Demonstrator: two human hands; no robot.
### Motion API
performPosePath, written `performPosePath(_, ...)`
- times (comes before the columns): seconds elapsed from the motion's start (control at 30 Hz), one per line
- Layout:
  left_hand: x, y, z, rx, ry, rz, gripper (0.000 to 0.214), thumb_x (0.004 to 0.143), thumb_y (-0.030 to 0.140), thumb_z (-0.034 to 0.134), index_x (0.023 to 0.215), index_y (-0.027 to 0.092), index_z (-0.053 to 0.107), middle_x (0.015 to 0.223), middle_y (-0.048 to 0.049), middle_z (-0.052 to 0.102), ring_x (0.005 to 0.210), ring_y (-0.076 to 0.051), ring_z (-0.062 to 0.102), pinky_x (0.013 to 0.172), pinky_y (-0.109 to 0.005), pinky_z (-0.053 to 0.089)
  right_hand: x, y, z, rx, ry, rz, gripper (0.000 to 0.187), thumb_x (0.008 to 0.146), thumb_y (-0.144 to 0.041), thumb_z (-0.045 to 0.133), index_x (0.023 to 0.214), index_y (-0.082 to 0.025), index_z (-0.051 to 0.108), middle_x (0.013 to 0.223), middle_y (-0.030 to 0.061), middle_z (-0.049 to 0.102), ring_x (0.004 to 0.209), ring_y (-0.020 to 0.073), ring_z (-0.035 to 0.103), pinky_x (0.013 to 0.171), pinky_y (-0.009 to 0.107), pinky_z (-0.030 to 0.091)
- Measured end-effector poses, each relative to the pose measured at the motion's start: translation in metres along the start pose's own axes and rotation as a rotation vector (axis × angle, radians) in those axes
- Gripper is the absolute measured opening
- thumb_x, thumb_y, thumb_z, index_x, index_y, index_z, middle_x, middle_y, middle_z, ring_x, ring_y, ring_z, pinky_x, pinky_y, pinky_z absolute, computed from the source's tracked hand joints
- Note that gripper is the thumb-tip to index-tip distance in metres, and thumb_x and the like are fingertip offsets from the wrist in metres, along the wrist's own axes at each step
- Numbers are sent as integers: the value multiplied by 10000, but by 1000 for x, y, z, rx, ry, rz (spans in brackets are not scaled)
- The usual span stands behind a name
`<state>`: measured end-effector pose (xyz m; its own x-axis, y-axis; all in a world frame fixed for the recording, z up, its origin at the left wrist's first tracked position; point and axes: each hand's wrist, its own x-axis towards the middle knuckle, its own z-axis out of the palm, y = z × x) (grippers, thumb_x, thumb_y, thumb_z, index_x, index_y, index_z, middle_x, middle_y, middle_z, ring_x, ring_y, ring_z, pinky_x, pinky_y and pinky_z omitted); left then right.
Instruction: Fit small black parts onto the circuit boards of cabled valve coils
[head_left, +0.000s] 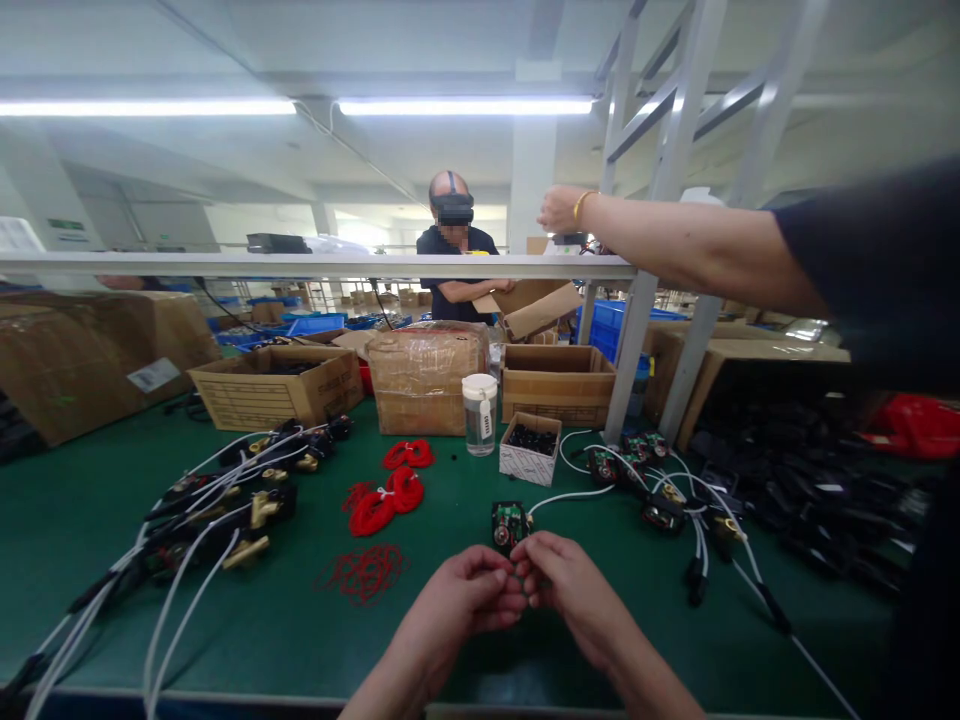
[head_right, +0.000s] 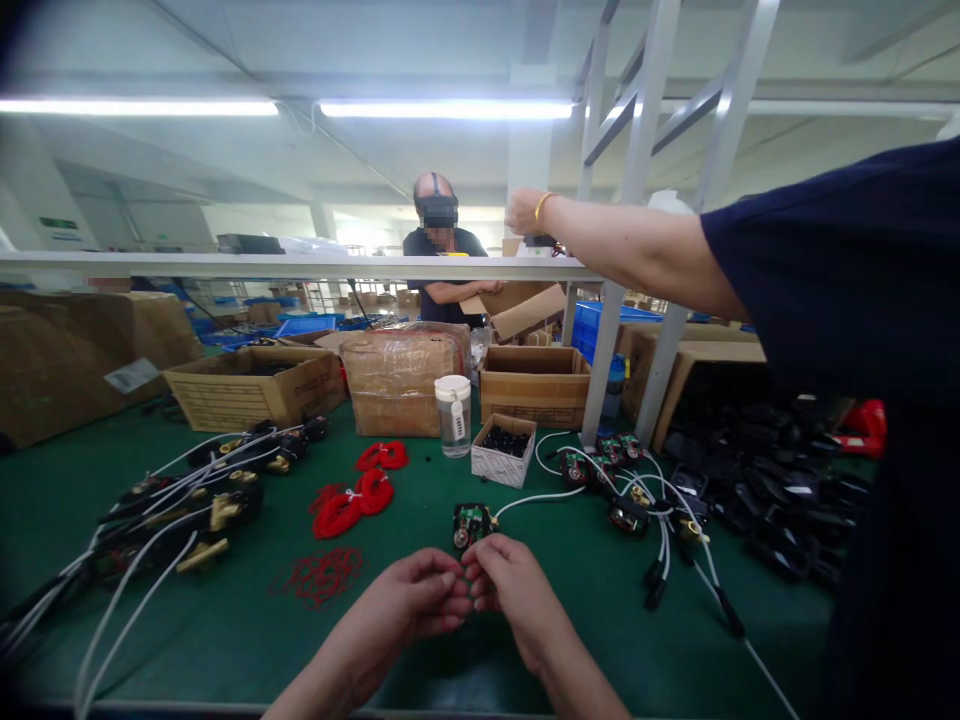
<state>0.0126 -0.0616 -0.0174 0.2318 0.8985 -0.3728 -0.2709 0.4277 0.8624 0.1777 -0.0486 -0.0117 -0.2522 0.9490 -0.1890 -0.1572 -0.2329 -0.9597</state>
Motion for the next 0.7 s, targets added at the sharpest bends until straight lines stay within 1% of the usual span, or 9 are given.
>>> performPosePath(0.07, 3, 0, 0, 9, 14, 17, 273, 681, 283, 821, 849, 153, 649, 759, -68, 752, 662, -161, 713, 671, -271, 565, 0, 1, -3, 11, -13, 0, 457, 748, -589, 682, 851, -144, 676, 758, 15, 620, 645, 113, 552, 600, 236, 413)
performPosePath(0.13, 5, 0, 0, 17, 21, 19, 296, 680, 305, 824, 863, 153, 648, 766, -72, 754, 666, -159, 714, 672, -270, 565, 0, 2, -6, -42, -36, -16, 444, 758, -576, 687, 876, -148, 678, 794, 27, 643, 680, 128, 578, 623, 246, 425)
performPosePath(0.2, 6, 1, -1, 27, 25, 13, 322, 674, 320, 829, 878, 152, 646, 796, -79, 760, 703, -165, 723, 683, -267, 565, 1, 5, -9, -125, -48, -53, 384, 736, -506, 729, 888, -158, 674, 797, 17, 651, 694, 136, 582, 628, 249, 425)
performPosePath(0.27, 8, -1, -2, 40, 30, 5, 353, 663, 345, 837, 882, 153, 639, 831, -82, 763, 740, -169, 729, 695, -264, 563, 3, 11, -12, -185, -47, -89, 310, 699, -415, 756, 857, -164, 664, 744, -7, 634, 649, 128, 558, 604, 247, 409)
performPosePath(0.37, 9, -8, -5, 84, 36, -19, 426, 612, 410, 863, 858, 166, 616, 804, -60, 747, 733, -175, 725, 686, -271, 556, 6, 21, -17, -235, -33, -118, 198, 697, -329, 711, 786, -166, 644, 652, -31, 590, 578, 118, 514, 572, 248, 378)
performPosePath(0.47, 10, -15, -9, 141, 19, -10, 482, 572, 489, 863, 829, 178, 599, 757, -25, 714, 705, -177, 714, 657, -274, 539, 7, 29, -21, -320, -10, -137, 116, 707, -268, 656, 768, -171, 643, 625, -32, 572, 583, 128, 519, 579, 255, 377)
performPosePath(0.6, 11, -15, -12, 264, -8, 57, 427, 603, 504, 810, 773, 175, 599, 709, 5, 673, 668, -156, 681, 647, -263, 508, 8, 29, -22, -415, 22, -170, 102, 726, -227, 616, 798, -174, 664, 667, -18, 587, 636, 146, 538, 615, 263, 397)
performPosePath(0.7, 15, -9, -13, 358, 18, 136, 333, 667, 471, 739, 756, 176, 612, 701, 9, 659, 683, -168, 668, 689, -291, 517, 12, 21, -22, -453, 57, -211, 126, 731, -215, 613, 830, -174, 679, 724, -3, 616, 679, 155, 552, 642, 266, 415)
